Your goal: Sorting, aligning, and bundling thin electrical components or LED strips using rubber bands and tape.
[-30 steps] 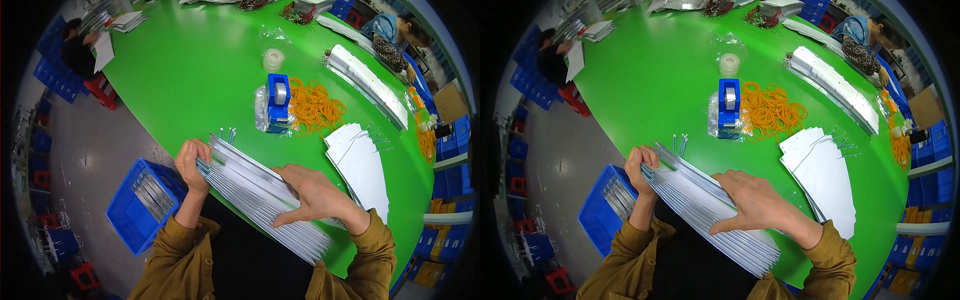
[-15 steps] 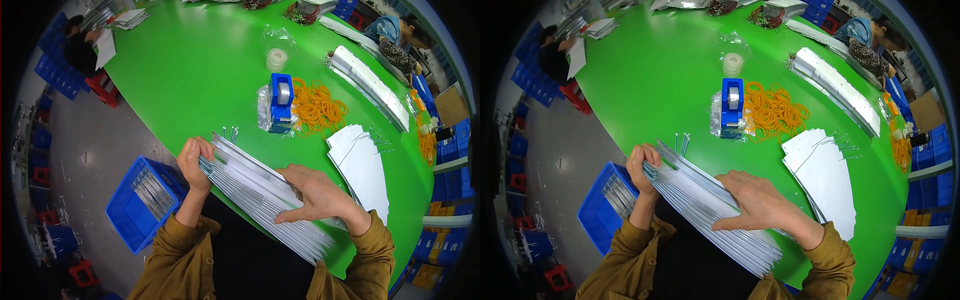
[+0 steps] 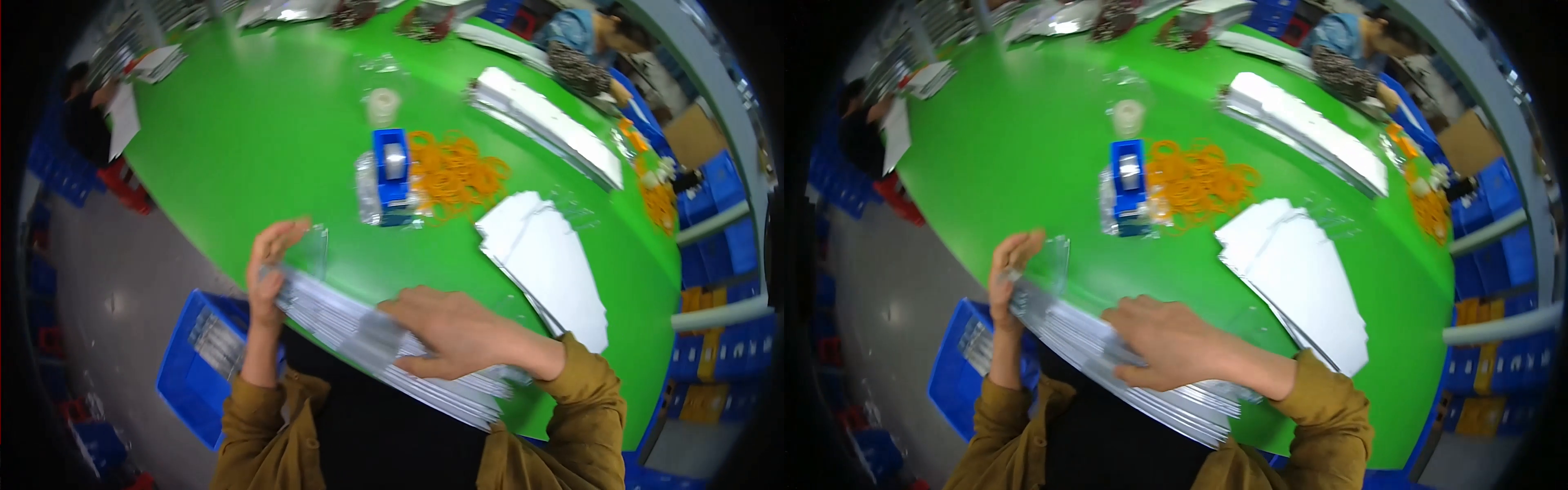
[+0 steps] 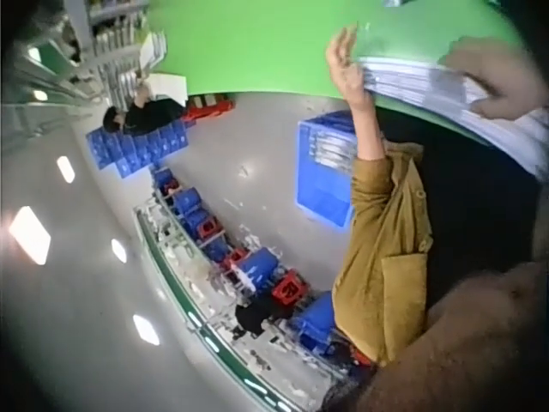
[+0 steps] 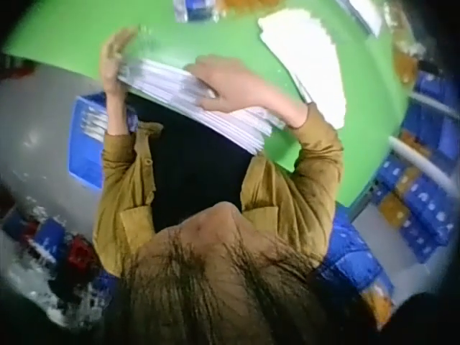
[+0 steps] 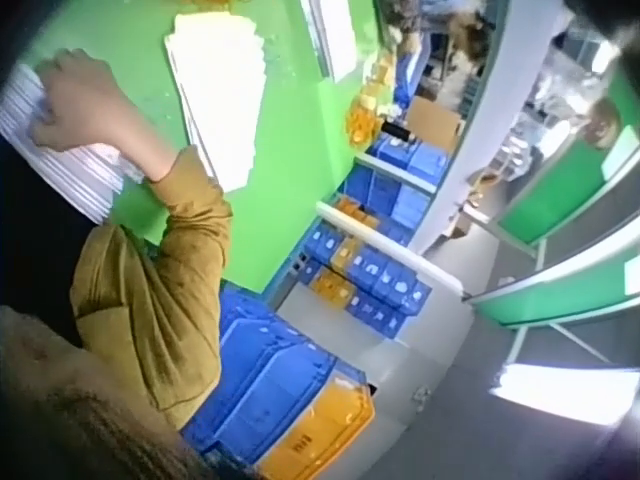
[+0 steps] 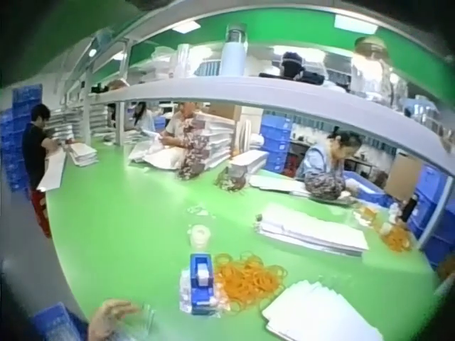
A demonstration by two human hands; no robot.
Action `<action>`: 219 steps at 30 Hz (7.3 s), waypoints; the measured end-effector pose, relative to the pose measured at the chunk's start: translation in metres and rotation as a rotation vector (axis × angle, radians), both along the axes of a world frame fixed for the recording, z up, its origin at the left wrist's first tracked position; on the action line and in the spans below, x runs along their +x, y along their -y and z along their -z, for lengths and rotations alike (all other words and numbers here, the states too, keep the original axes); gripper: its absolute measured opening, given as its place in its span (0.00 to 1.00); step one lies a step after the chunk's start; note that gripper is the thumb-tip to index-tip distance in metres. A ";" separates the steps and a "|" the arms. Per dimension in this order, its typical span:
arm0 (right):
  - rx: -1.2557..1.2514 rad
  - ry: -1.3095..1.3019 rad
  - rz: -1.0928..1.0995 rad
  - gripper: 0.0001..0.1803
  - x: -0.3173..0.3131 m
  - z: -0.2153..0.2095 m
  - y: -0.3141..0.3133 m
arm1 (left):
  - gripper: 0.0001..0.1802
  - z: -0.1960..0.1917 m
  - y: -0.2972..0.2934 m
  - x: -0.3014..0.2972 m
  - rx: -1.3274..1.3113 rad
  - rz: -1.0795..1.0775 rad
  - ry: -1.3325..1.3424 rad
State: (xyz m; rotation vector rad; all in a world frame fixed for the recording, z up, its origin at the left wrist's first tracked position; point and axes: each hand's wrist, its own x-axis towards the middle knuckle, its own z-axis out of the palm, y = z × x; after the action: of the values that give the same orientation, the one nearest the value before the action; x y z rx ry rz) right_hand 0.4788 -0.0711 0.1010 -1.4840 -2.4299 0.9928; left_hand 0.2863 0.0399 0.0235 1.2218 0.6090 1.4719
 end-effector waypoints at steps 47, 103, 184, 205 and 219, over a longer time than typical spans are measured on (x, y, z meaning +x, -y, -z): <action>0.772 0.189 0.215 0.06 -0.087 -0.004 0.031 | 0.13 -0.003 0.012 -0.078 -0.082 0.301 -0.228; 0.834 0.016 0.605 0.02 0.084 0.086 -0.061 | 0.21 -0.081 0.080 0.048 1.024 0.271 -1.349; 0.123 -1.131 0.654 0.20 -0.004 0.014 0.042 | 0.31 -0.119 0.032 0.037 -0.415 0.337 -0.218; 0.537 -0.535 0.307 0.05 0.018 -0.023 0.044 | 0.34 -0.122 0.057 0.030 -0.251 0.336 -0.223; 1.209 -0.515 0.543 0.10 0.067 -0.066 0.041 | 0.33 -0.130 0.061 -0.013 -0.290 0.554 -0.208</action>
State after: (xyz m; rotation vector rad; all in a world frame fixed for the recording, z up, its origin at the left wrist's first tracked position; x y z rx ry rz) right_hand 0.5460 -0.1118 0.1670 -1.0700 -1.5219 -0.2251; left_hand 0.2728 -0.0207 0.1536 1.1967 0.5420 0.7730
